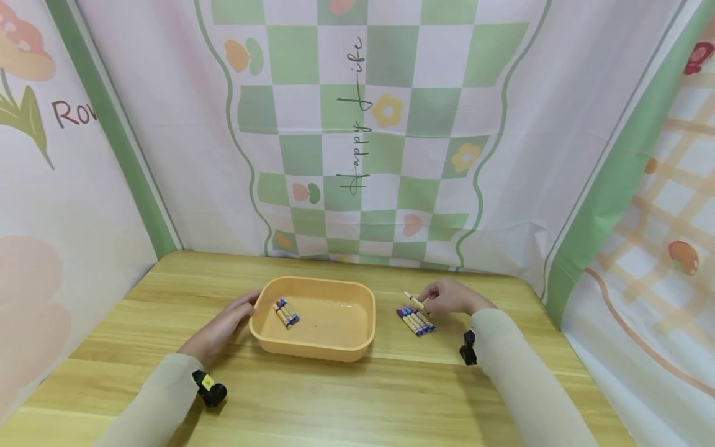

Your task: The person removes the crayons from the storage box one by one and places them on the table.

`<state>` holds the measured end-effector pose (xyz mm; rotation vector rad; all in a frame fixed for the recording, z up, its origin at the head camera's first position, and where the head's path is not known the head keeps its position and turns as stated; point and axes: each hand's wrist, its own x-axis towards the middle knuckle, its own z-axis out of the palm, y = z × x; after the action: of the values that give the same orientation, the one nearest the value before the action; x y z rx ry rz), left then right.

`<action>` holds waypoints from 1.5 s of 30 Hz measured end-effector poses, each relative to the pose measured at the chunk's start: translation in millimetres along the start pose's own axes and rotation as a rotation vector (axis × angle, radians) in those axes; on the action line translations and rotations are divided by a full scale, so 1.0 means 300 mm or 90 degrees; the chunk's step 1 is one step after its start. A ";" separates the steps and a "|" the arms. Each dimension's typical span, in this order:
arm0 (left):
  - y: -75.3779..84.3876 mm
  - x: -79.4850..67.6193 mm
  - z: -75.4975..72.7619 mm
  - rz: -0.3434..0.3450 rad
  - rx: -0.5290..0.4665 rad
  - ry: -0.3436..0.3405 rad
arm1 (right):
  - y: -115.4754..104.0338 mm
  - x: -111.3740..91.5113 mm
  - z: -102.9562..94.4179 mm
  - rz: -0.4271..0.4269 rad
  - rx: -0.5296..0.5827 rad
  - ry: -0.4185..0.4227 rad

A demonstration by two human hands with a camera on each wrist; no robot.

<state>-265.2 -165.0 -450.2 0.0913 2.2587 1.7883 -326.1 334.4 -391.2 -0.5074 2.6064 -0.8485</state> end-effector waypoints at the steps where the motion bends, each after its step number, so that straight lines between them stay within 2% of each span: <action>1: 0.000 0.000 0.000 -0.002 -0.001 0.001 | 0.016 -0.008 0.003 -0.003 0.004 0.001; 10: -0.007 0.002 -0.002 -0.011 0.001 0.005 | 0.109 -0.046 0.048 0.016 0.089 -0.002; 18: -0.007 0.009 0.001 -0.012 -0.002 0.004 | 0.113 -0.061 0.053 0.046 0.110 -0.009; 26: -0.004 0.008 0.001 0.004 0.003 0.000 | 0.115 -0.057 0.042 0.038 0.105 -0.006; 34: -0.001 0.005 0.004 0.006 0.002 0.000 | 0.066 -0.036 0.009 -0.012 0.078 0.008; 45: 0.003 0.004 0.000 0.004 -0.001 -0.010 | -0.079 0.037 -0.018 -0.038 0.069 -0.007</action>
<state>-266.3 -164.5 -449.6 0.1113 2.2488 1.7861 -332.9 314.2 -374.8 -0.5590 2.5295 -0.9978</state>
